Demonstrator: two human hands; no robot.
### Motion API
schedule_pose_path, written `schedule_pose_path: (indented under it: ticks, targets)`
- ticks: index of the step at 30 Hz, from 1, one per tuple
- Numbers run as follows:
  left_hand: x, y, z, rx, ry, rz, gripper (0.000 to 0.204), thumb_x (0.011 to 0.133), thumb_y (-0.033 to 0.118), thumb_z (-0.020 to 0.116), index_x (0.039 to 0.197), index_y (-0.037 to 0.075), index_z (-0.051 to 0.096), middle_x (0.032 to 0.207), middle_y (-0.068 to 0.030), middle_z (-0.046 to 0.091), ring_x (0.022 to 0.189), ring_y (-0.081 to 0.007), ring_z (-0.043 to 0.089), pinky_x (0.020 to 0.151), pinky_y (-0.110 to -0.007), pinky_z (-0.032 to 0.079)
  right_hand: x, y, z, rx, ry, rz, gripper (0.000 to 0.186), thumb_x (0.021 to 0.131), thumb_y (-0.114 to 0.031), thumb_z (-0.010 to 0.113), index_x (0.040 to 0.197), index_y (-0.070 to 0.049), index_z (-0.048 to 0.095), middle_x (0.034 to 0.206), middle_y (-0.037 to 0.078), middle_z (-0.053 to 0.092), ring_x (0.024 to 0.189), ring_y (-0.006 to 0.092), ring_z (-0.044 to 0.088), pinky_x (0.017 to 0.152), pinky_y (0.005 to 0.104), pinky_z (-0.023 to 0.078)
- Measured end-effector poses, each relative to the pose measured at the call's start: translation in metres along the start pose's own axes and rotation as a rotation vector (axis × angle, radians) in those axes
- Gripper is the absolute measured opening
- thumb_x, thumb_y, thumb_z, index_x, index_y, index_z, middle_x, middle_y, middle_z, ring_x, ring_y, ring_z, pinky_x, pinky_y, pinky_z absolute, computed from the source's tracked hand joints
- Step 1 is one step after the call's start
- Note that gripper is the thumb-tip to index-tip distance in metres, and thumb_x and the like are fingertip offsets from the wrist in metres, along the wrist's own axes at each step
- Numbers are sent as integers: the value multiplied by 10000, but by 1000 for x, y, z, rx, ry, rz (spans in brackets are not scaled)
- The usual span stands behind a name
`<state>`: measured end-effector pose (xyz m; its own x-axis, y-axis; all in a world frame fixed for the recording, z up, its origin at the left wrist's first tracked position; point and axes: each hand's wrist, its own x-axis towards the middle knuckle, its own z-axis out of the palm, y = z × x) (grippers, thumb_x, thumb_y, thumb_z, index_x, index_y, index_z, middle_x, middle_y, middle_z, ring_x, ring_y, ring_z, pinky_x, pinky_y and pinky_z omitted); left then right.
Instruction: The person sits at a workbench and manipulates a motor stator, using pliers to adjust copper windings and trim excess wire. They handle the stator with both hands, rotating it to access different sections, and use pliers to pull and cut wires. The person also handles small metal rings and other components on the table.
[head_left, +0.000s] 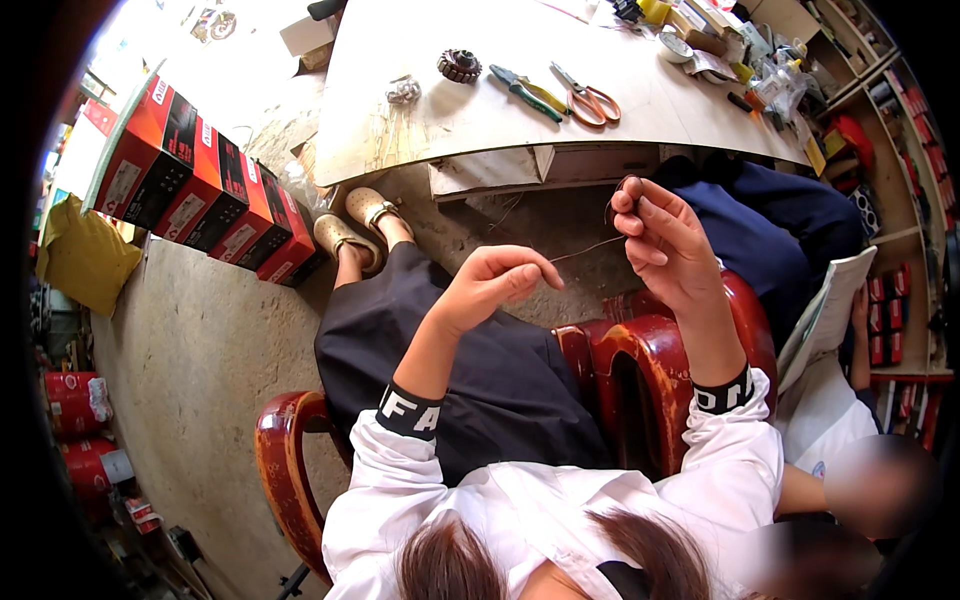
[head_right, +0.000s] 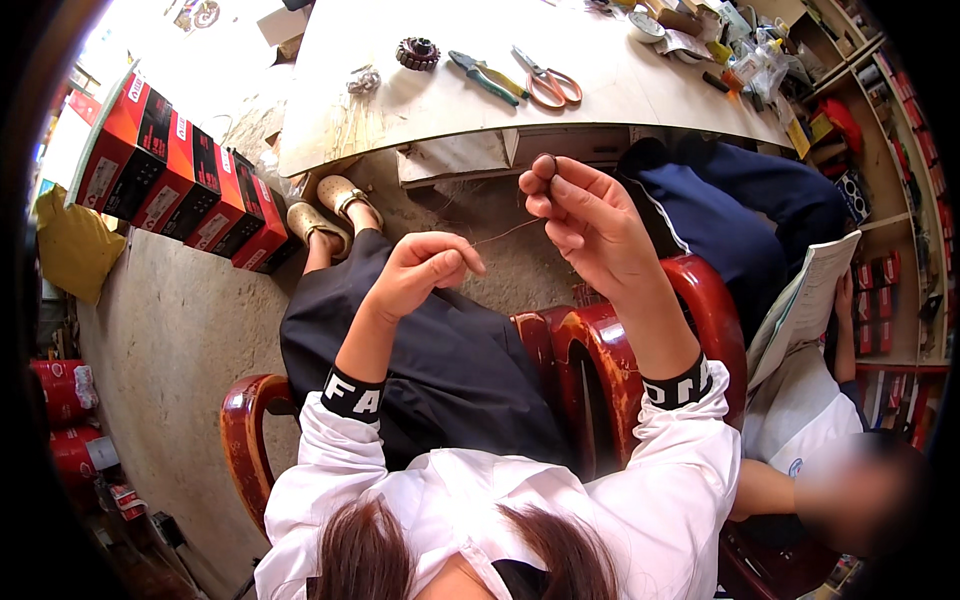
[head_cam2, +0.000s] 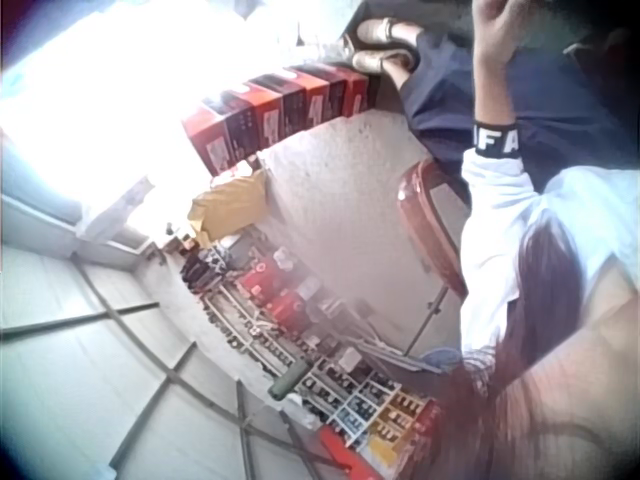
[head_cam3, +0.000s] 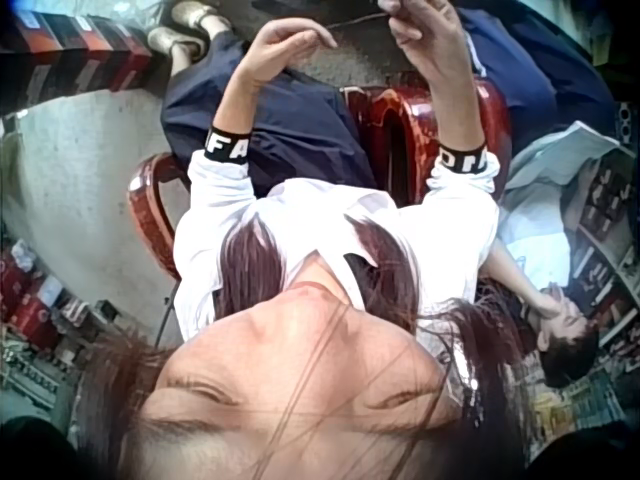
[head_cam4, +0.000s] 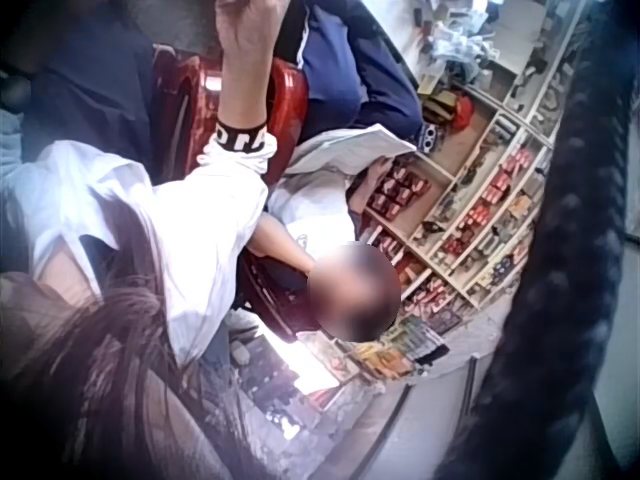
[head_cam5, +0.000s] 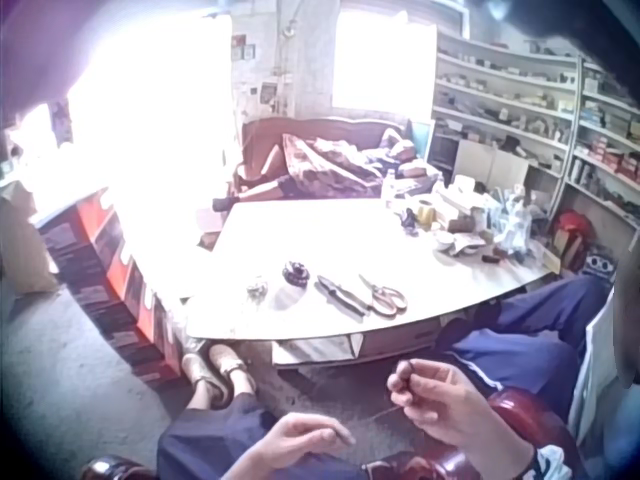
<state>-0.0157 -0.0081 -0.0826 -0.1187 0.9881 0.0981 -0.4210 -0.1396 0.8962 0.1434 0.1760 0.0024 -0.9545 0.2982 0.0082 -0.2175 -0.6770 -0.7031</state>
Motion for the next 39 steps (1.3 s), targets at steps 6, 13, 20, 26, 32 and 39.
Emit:
schedule_pose_path:
  ticks: [6,13,20,26,32,39]
  targets:
    - [9,13,0,182,217,15,203,985,168,550,943,12,674,750,85,532,649,-1,374,568,-176,308,-3,-3,3,-208,-125,207,227,953,-102,580,1105,64,604,1022,139,664,810,80,615,513,128,431]
    - [16,43,2,270,239,41,208,996,196,549,965,13,643,678,89,465,551,7,310,480,-177,221,-4,-5,9,-411,-92,364,207,942,-83,572,1066,69,639,990,133,694,801,81,649,514,134,427]
    - [17,57,22,508,278,145,172,976,123,559,975,-24,648,871,-3,655,726,-29,502,634,-193,412,-2,9,29,-886,-66,311,216,930,-19,515,1076,52,658,962,98,711,832,88,665,544,180,455]
    - [9,57,51,664,318,120,173,969,52,512,1065,-33,629,800,-29,644,717,-80,572,661,-240,475,1,25,18,-1045,127,115,252,943,-18,487,1131,62,636,1022,88,701,924,110,655,711,219,516]
    - [5,42,58,968,307,246,175,940,43,527,1082,12,624,741,-108,634,674,-215,644,623,-295,487,6,27,18,-463,24,66,407,940,-34,441,1328,79,492,1308,169,567,1253,230,513,1090,339,362]
    - [8,23,45,1017,269,238,123,924,56,556,1010,27,639,735,-103,622,646,-230,611,613,-304,477,7,21,18,-275,8,-63,401,965,-85,488,1337,66,487,1328,184,555,1276,268,499,1108,380,350]
